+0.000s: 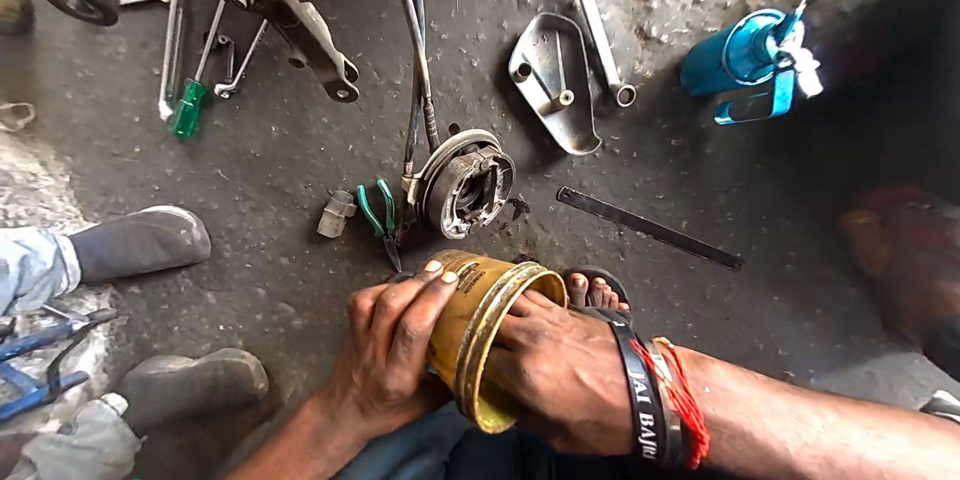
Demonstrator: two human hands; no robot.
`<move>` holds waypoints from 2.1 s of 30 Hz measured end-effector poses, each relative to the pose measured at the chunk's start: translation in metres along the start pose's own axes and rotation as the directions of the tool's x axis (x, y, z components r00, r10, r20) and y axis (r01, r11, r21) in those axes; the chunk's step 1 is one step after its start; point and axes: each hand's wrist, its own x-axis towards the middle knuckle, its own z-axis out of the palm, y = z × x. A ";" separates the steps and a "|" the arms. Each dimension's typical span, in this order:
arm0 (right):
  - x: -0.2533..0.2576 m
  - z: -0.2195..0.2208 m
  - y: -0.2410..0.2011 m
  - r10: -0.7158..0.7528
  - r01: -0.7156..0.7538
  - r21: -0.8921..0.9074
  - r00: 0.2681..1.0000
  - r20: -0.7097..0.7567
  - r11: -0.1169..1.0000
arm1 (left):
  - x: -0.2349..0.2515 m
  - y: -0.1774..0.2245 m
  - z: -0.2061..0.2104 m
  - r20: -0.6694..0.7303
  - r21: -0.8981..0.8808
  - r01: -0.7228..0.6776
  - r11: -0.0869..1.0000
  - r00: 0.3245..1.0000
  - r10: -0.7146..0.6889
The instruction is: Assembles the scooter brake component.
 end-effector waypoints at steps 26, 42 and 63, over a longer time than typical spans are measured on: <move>-0.018 -0.015 0.012 0.344 -0.323 0.120 0.903 -0.259 0.939 | 0.010 0.002 0.020 0.193 -0.099 0.187 0.977 0.967 -0.165; -0.192 -0.040 0.156 0.791 -0.904 0.024 0.361 -0.493 0.427 | 0.133 -0.135 0.042 0.550 -0.328 0.673 0.663 0.707 -0.445; -0.050 0.056 0.071 0.553 -0.382 0.582 0.821 -0.142 0.717 | 0.107 -0.009 0.032 0.686 -0.362 0.924 -0.120 0.177 -0.705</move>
